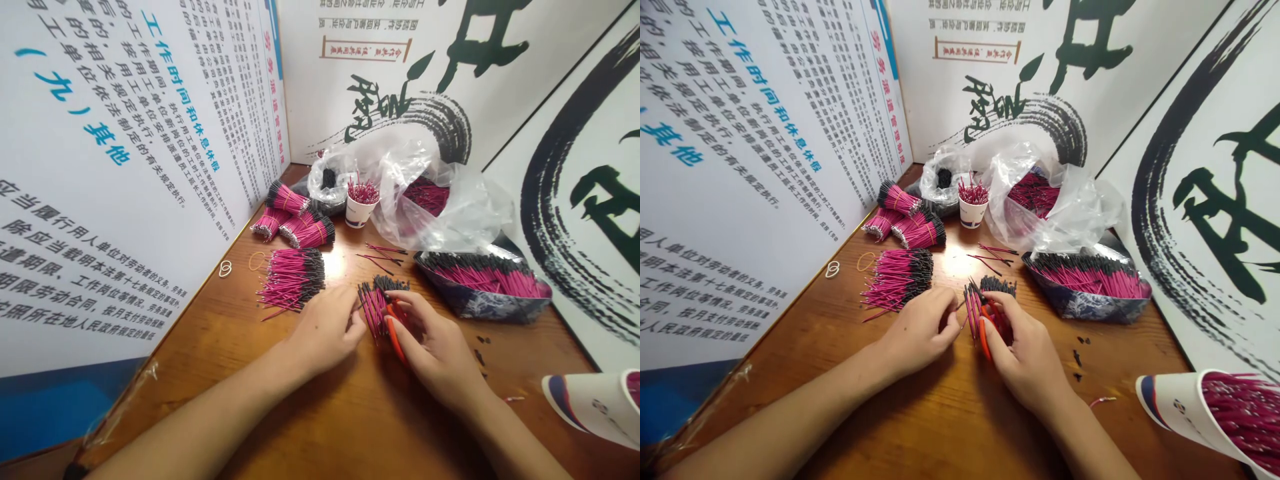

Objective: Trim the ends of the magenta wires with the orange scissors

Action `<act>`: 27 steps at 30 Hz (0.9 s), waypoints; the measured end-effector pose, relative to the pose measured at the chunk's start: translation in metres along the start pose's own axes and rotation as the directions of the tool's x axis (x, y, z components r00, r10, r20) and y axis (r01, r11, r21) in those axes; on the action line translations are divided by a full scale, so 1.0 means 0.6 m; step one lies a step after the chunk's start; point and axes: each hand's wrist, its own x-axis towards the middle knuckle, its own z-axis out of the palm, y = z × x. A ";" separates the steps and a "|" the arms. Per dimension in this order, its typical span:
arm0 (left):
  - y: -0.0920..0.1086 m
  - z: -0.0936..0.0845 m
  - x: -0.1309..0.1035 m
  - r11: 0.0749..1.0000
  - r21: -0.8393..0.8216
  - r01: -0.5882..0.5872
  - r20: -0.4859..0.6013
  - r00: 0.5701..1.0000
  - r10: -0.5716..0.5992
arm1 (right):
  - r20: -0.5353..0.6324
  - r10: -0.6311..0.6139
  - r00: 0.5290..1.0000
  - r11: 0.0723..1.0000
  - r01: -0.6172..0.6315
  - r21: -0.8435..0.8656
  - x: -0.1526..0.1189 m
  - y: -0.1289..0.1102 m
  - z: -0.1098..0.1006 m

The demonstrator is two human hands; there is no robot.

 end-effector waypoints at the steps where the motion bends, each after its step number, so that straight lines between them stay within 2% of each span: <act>1: -0.003 -0.002 0.001 0.992 -0.122 0.036 -0.005 0.999 -0.037 | -0.002 -0.010 1.000 1.000 0.010 -0.007 -0.001 -0.001 -0.001; 3: -0.007 -0.006 0.003 0.933 -0.351 0.080 -0.020 0.995 -0.093 | -0.004 -0.028 1.000 0.999 0.027 -0.027 -0.004 -0.004 -0.002; 6: -0.010 -0.007 0.004 0.799 -0.599 0.046 -0.081 0.990 -0.117 | -0.003 -0.064 0.998 0.997 0.063 -0.049 -0.009 -0.009 -0.003; 9: -0.009 -0.005 0.003 0.655 -0.756 0.015 -0.093 0.987 -0.131 | 0.002 -0.084 0.996 0.996 0.084 -0.028 -0.011 -0.014 -0.004; 12: -0.008 -0.002 0.003 0.571 -0.821 -0.009 -0.106 0.985 -0.137 | 0.016 -0.092 0.996 0.996 0.092 0.006 -0.010 -0.017 -0.004; 21: -0.005 -0.004 0.008 0.524 -0.846 -0.096 -0.196 0.971 -0.137 | -0.049 -0.146 0.988 0.989 0.146 -0.012 -0.010 -0.016 -0.002; 27: -0.006 -0.005 0.007 0.566 -0.813 -0.135 -0.243 0.963 -0.119 | -0.031 -0.164 0.986 0.986 0.164 -0.022 -0.009 -0.018 -0.004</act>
